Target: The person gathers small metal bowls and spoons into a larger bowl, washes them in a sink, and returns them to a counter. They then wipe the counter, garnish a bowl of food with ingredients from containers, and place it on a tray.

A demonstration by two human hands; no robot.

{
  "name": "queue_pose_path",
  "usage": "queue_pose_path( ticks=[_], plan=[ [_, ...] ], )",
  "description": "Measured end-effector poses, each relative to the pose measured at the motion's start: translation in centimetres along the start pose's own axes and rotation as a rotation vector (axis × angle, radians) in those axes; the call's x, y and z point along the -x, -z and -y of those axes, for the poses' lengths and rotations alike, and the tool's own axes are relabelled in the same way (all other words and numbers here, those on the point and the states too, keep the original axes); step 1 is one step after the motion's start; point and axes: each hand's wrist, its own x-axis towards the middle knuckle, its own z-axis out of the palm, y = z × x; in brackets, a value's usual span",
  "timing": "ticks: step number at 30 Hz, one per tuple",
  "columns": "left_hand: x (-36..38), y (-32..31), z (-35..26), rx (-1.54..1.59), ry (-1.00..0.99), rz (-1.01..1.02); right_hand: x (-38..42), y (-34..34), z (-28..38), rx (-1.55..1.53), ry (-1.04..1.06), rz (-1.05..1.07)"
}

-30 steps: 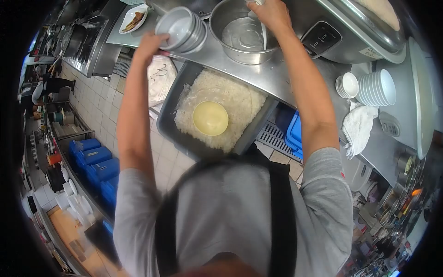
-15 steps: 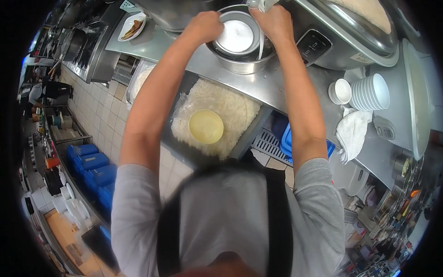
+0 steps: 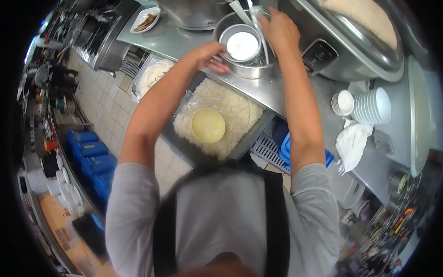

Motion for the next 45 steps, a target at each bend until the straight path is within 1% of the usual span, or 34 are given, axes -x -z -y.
queue_pose_path(
  ticks=[2, 3, 4, 5, 6, 7, 8, 10, 11, 12, 13, 14, 16, 18, 19, 21, 22, 24, 25, 27, 28, 29, 30, 31, 33, 35, 36, 37, 39, 40, 41, 43, 44, 45],
  plan=[
    [1.7, -1.5, 1.5, 0.166, 0.0, 0.023, 2.4, 1.5, -0.2, -0.001, 0.087, -0.053],
    [2.5, -2.0, 2.4, 0.25, -0.021, 0.029, 3.5, 1.9, 0.0, 0.041, 0.044, -0.058],
    [3.2, -2.0, 3.2, 0.314, 0.006, 0.057, 4.7, 2.1, 0.1, 0.08, 0.002, -0.062],
    [3.9, -2.0, 4.1, 0.374, 0.034, 0.09, 5.6, 2.1, 0.1, 0.121, -0.024, -0.015],
    [4.4, -2.2, 5.0, 0.406, 0.052, 0.056, 6.5, 2.1, 0.1, 0.164, -0.057, 0.031],
    [5.1, -2.4, 5.7, 0.432, 0.07, 0.025, 7.4, 2.2, 0.1, 0.111, -0.039, 0.052],
    [6.4, -2.5, 6.2, 0.456, 0.051, -0.002, 8.0, 2.4, 0.4, 0.058, -0.026, 0.075],
    [9.2, -3.0, 8.0, 0.526, 0.034, -0.063, 9.2, 3.3, 1.5, 0.026, -0.043, 0.189],
    [10.2, -3.0, 9.4, 0.543, 0.023, -0.082, 9.8, 3.5, 1.8, 0.105, -0.023, 0.221],
    [10.9, -2.7, 11.3, 0.572, -0.035, 0.022, 10.4, 3.6, 2.3, 0.183, 0.004, 0.25],
    [12.2, -2.3, 12.9, 0.6, -0.098, 0.115, 11.2, 2.7, 2.1, 0.044, 0.055, 0.294],
    [14.8, -2.1, 13.9, 0.617, -0.151, 0.078, 12.2, 1.6, 2.3, -0.098, 0.111, 0.349],
    [19.6, -1.4, 16.1, 0.673, -0.215, -0.018, 15.2, 0.9, 4.6, -0.103, 0.132, 0.385],
    [23.2, -0.4, 19.1, 0.677, -0.177, -0.036, 18.7, 0.4, 7.8, -0.174, 0.188, 0.415],
    [24.4, -0.2, 21.1, 0.71, -0.186, -0.08, 20.1, -0.2, 9.2, -0.184, 0.234, 0.446],
    [25.8, -0.1, 25.7, 0.753, -0.114, -0.194, 22.8, -1.3, 11.4, -0.136, 0.245, 0.493],
    [27.5, 0.4, 27.5, 0.754, -0.13, -0.22, 24.0, -2.0, 12.8, -0.134, 0.281, 0.512],
    [32.4, 1.5, 29.8, 0.789, -0.145, -0.308, 26.9, -3.4, 15.8, -0.309, 0.402, 0.498],
    [35.0, 1.9, 30.9, 0.79, -0.147, -0.373, 28.2, -3.8, 17.8, -0.315, 0.438, 0.529],
    [37.5, 1.7, 34.9, 0.861, -0.151, -0.474, 30.4, -3.7, 21.9, -0.258, 0.483, 0.708],
    [38.9, 1.7, 36.8, 0.898, -0.204, -0.543, 31.4, -3.6, 24.2, -0.282, 0.518, 0.827],
    [40.5, 1.8, 38.4, 0.926, -0.26, -0.613, 32.3, -4.1, 25.8, -0.3, 0.554, 0.84],
    [42.8, 1.7, 39.5, 0.943, -0.223, -0.684, 33.1, -4.5, 27.2, -0.321, 0.578, 0.893],
    [45.2, 1.3, 40.6, 0.959, -0.238, -0.734, 33.9, -5.0, 28.9, -0.344, 0.616, 0.949],
    [49.8, 0.1, 43.0, 1.079, -0.303, -0.889, 35.5, -6.5, 32.5, -0.416, 0.703, 1.028],
    [53.6, -1.7, 44.9, 1.188, -0.235, -0.998, 36.7, -8.2, 35.3, -0.336, 0.844, 1.067],
    [53.2, -3.6, 46.8, 1.375, -0.332, -1.141, 37.2, -10.3, 36.1, -0.482, 0.942, 1.079],
    [54.5, -4.6, 48.0, 1.405, -0.346, -1.225, 37.9, -12.2, 38.1, -0.504, 1.015, 1.124],
    [57.0, -7.5, 49.8, 1.513, -0.171, -1.461, 39.8, -14.0, 40.7, -0.425, 1.14, 1.257],
    [58.7, -8.9, 50.8, 1.561, -0.214, -1.503, 41.9, -14.3, 42.6, -0.443, 1.287, 1.209],
    [60.0, -10.2, 52.1, 1.58, -0.217, -1.525, 44.3, -14.5, 44.5, -0.441, 1.313, 1.224],
    [62.1, -12.9, 54.6, 1.731, -0.26, -1.676, 49.3, -14.4, 48.7, -0.473, 1.57, 1.111],
    [63.3, -14.2, 55.9, 1.74, -0.27, -1.7, 52.9, -11.8, 51.2, -0.394, 1.516, 1.205],
    [64.5, -15.6, 57.2, 1.801, -0.27, -1.792, 56.5, -9.1, 53.7, -0.315, 1.458, 1.293]
  ],
)
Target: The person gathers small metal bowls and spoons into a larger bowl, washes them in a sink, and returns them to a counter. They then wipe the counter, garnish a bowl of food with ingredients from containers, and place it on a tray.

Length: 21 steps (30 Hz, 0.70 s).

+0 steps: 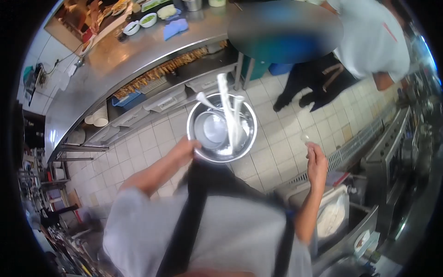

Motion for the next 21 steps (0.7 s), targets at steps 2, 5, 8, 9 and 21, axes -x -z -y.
queue_pose_path(
  ticks=[2, 5, 8, 9, 21],
  plan=[
    [-0.9, 4.6, -1.1, 0.072, -0.044, -0.093, -5.3, -2.9, 4.0, -0.021, 0.236, -0.027],
    [-1.9, 11.1, -2.9, 0.105, -0.087, -0.204, -13.6, -7.6, 11.7, -0.024, 0.495, -0.044],
    [-0.7, 14.7, -6.1, 0.198, -0.137, -0.352, -22.4, -13.2, 20.3, -0.051, 0.727, -0.029],
    [-0.1, 15.2, -7.4, 0.217, -0.111, -0.409, -24.6, -14.8, 24.2, -0.134, 0.758, 0.014],
    [-1.9, 19.6, -9.3, 0.533, -0.047, -0.662, -52.9, -35.4, 52.9, -0.065, 0.755, -0.188]
  ],
)
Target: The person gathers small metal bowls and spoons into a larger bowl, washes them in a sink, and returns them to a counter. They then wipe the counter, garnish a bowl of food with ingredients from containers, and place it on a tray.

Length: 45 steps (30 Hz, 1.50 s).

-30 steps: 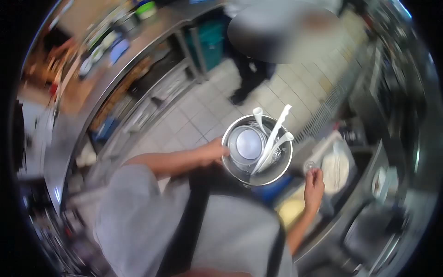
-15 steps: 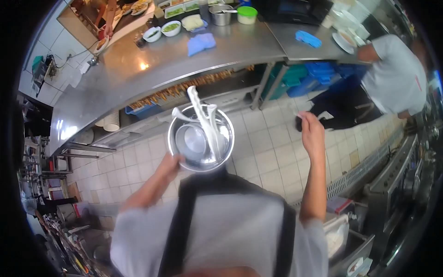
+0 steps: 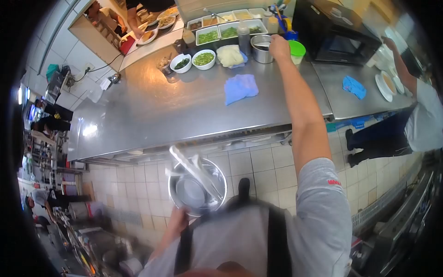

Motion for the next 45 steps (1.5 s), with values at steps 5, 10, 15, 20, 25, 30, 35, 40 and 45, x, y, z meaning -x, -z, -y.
queue_pose_path(
  ticks=[5, 10, 15, 20, 25, 30, 35, 40, 45],
  plan=[
    [-1.3, -2.9, 1.0, -0.096, 0.003, 0.043, 3.9, 3.0, -2.7, -0.208, 0.256, -0.118],
    [0.0, -11.2, -0.4, -0.533, -0.05, 0.17, 26.9, 16.4, -11.1, -0.062, 0.128, 0.198],
    [-7.5, -14.7, 8.6, -0.732, -0.408, 0.623, 59.5, 33.4, -20.0, 0.192, -0.653, 0.426],
    [-2.1, -32.6, 14.1, -0.626, -0.047, 0.726, 71.8, 52.2, -22.5, 0.356, -1.115, 0.494],
    [7.8, -49.8, 25.2, -0.741, 0.232, 0.763, 74.8, 59.6, -29.1, 0.415, -1.202, 0.267],
    [13.5, -64.3, 35.5, -0.883, 0.277, 1.036, 68.9, 66.2, -37.0, 0.308, -1.047, 0.021],
    [17.5, -78.3, 44.9, -1.053, 0.259, 1.166, 64.7, 74.1, -47.1, 0.451, -1.043, -0.076],
    [21.3, -92.3, 54.1, -1.15, 0.273, 1.393, 60.8, 82.0, -55.1, 0.446, -1.066, -0.207],
    [29.3, -105.1, 62.3, -1.129, 0.366, 1.444, 56.3, 89.2, -64.6, 0.21, -1.202, -0.468]
  ],
)
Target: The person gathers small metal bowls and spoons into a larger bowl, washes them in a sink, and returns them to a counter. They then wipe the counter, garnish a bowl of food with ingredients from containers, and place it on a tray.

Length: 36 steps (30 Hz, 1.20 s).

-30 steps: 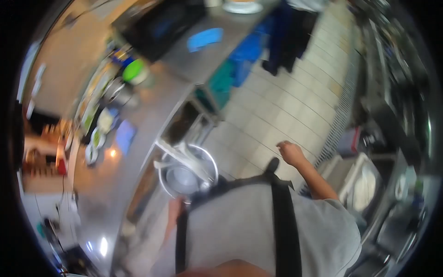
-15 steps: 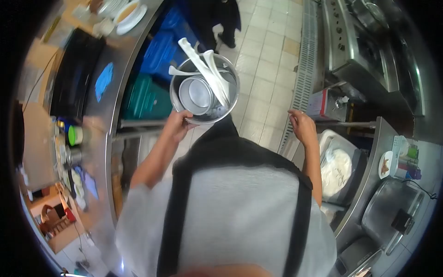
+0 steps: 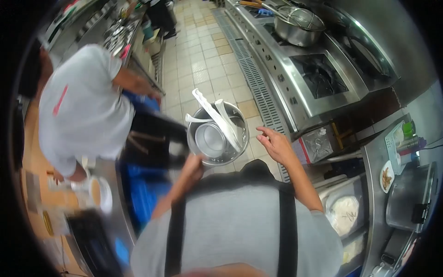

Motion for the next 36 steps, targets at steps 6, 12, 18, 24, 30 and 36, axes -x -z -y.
queue_pose_path(
  ticks=[6, 12, 18, 24, 30, 36],
  plan=[
    [-17.0, -4.7, -8.2, 0.027, 0.031, 0.018, -20.0, -0.6, -2.8, -0.474, -0.119, 0.018],
    [-28.8, -5.9, -17.9, -0.123, -0.158, -0.056, -42.5, -1.5, -3.4, -0.6, -0.078, 0.142],
    [-41.8, -3.0, -30.3, -0.031, -0.171, -0.341, -65.3, -9.0, -2.1, -0.752, 0.019, 0.351],
    [-57.0, 1.2, -43.3, -0.12, -0.333, -0.369, -84.5, -13.1, 2.4, -0.819, -0.023, 0.277],
    [-72.6, 0.0, -57.8, -0.128, -0.246, -0.282, -103.3, -12.8, 3.9, -0.866, -0.009, 0.121],
    [-91.5, -0.9, -67.8, -0.236, -0.133, -0.166, -122.6, -13.3, 0.5, -0.779, 0.028, -0.04]
  ],
)
